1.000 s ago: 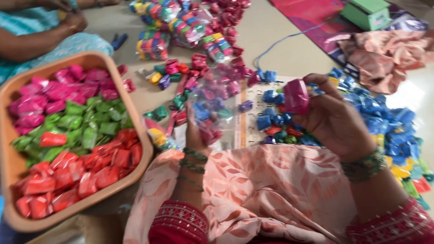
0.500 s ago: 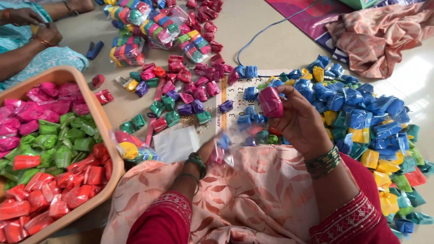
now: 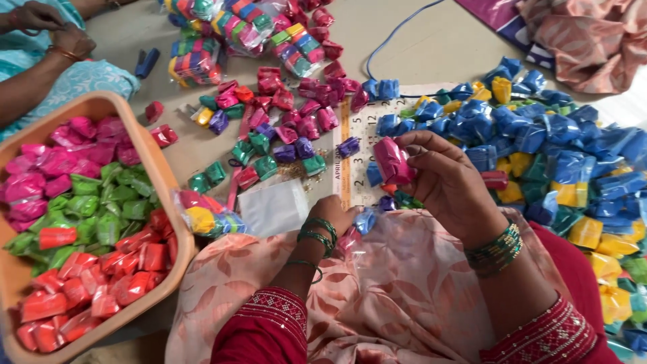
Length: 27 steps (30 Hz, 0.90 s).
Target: The person packages small colorful wrapped items into plastic bags.
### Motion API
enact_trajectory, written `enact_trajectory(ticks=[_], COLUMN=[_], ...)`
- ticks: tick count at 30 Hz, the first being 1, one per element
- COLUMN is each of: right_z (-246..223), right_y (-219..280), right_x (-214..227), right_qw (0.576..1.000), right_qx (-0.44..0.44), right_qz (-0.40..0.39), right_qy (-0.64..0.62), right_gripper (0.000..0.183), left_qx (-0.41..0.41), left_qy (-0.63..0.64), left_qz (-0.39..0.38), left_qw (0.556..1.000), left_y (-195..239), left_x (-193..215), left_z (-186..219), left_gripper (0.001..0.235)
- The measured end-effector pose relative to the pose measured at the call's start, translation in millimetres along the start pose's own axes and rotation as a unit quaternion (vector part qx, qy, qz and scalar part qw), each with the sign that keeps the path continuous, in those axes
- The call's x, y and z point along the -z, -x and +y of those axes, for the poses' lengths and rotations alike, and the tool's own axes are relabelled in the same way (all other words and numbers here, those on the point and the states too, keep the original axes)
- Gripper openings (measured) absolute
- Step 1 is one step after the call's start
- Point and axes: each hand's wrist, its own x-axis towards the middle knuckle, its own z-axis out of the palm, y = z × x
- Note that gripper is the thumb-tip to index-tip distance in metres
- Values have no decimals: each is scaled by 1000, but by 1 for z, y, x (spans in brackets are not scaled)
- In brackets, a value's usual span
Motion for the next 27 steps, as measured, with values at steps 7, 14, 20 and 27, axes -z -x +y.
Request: enact_trajectory(ticks=[7,14,20,27], right_z=[15,29,38,42], right_y=[1,0,-1,-2], right_x=[-1,-1,0,1], right_qw=[998,995,992,955], right_qx=[11,31,53,143], right_qz=[12,-14,-5,6], right_qy=[55,94,114,260], right_gripper=[25,24,20,18], left_qx=[-214,-128,-182,-196], left_qy=[433,524,566,629], left_qz=[189,51,-2,-96], left_qw=[855,840,804,746], left_y=[76,74,79,99], left_x=[108,97,103,110], left_z=[103,94,85,83], left_gripper=[27,25,14,14])
